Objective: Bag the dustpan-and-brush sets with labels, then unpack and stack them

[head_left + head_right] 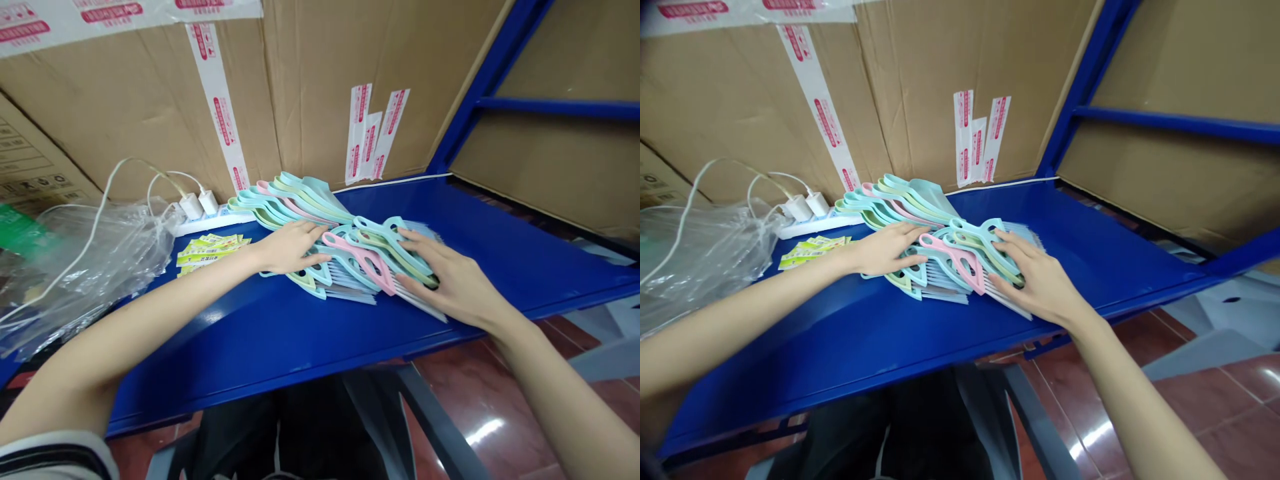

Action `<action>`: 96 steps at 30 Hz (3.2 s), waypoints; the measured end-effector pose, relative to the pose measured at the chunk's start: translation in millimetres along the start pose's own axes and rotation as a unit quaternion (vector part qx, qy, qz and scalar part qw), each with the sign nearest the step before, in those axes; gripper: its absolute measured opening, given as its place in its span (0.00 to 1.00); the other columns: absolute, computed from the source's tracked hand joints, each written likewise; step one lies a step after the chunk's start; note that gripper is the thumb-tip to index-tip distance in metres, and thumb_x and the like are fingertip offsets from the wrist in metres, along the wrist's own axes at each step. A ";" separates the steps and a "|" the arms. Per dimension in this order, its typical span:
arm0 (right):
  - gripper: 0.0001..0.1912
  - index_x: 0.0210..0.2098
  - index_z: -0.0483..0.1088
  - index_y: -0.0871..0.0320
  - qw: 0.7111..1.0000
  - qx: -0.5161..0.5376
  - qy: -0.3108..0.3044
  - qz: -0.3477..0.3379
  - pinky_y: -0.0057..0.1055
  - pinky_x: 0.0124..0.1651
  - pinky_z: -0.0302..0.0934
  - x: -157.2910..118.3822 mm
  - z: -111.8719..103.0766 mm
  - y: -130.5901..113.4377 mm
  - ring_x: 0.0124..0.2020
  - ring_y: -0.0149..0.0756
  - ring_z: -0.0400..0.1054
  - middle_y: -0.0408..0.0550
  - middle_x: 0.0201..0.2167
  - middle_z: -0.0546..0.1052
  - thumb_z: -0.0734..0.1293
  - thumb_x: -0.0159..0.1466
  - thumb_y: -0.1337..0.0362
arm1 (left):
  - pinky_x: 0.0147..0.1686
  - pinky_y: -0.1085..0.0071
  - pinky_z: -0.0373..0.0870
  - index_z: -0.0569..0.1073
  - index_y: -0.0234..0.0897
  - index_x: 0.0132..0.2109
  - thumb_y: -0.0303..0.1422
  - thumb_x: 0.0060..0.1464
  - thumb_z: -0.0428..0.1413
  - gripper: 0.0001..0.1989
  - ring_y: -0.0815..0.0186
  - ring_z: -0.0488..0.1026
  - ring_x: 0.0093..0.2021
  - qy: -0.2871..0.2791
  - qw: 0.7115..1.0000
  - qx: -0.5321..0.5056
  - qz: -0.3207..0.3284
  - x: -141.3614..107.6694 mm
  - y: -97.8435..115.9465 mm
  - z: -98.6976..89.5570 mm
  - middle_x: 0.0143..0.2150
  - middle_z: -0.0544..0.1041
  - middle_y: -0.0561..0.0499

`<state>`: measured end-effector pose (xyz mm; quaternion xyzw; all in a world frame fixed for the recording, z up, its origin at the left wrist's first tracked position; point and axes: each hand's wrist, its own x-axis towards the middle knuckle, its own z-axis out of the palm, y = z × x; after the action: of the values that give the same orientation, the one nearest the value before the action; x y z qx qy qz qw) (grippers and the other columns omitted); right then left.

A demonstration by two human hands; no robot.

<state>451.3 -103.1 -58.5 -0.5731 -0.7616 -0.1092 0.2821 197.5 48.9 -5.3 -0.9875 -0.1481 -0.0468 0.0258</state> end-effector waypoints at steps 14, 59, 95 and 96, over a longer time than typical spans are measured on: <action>0.27 0.60 0.55 0.56 0.995 0.099 -0.024 -0.013 0.50 0.56 0.65 5.4 2.2 1.3 0.62 0.52 0.62 0.62 0.62 0.66 0.63 0.66 0.52 | 0.51 0.56 0.70 0.63 0.30 0.62 0.40 0.65 0.49 0.24 0.54 0.71 0.53 0.085 0.996 -0.031 -0.008 -22.3 17.3 -6.3 0.52 0.73 0.37; 0.37 0.67 0.52 0.55 0.998 0.039 -0.042 -0.008 0.54 0.60 0.61 2.9 2.9 -31.0 0.63 0.56 0.59 0.61 0.64 0.64 0.61 0.66 0.43 | 0.49 0.61 0.68 0.65 0.27 0.61 0.40 0.67 0.45 0.24 0.54 0.70 0.50 0.041 0.995 0.081 -0.035 -29.6 26.6 -31.8 0.46 0.72 0.39; 0.35 0.60 0.55 0.56 0.990 0.107 -0.027 0.092 0.47 0.46 0.72 -4.6 14.9 -6.9 0.55 0.55 0.69 0.64 0.58 0.70 0.57 0.65 0.38 | 0.44 0.62 0.72 0.66 0.33 0.57 0.33 0.55 0.53 0.23 0.58 0.71 0.47 0.069 0.912 -0.341 -0.218 -56.7 10.9 10.2 0.48 0.73 0.44; 0.31 0.59 0.56 0.55 0.993 0.094 -0.010 0.077 0.47 0.46 0.72 -4.4 14.6 -6.6 0.55 0.54 0.70 0.64 0.58 0.71 0.55 0.67 0.40 | 0.47 0.60 0.71 0.69 0.34 0.54 0.33 0.55 0.53 0.19 0.57 0.70 0.49 0.078 0.914 -0.333 -0.220 -53.2 13.4 11.2 0.47 0.72 0.44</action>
<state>441.5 -101.7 -71.9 -0.6018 -0.7252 -0.0095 0.3344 151.8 21.4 -22.2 -0.8747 -0.3348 -0.1746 -0.3040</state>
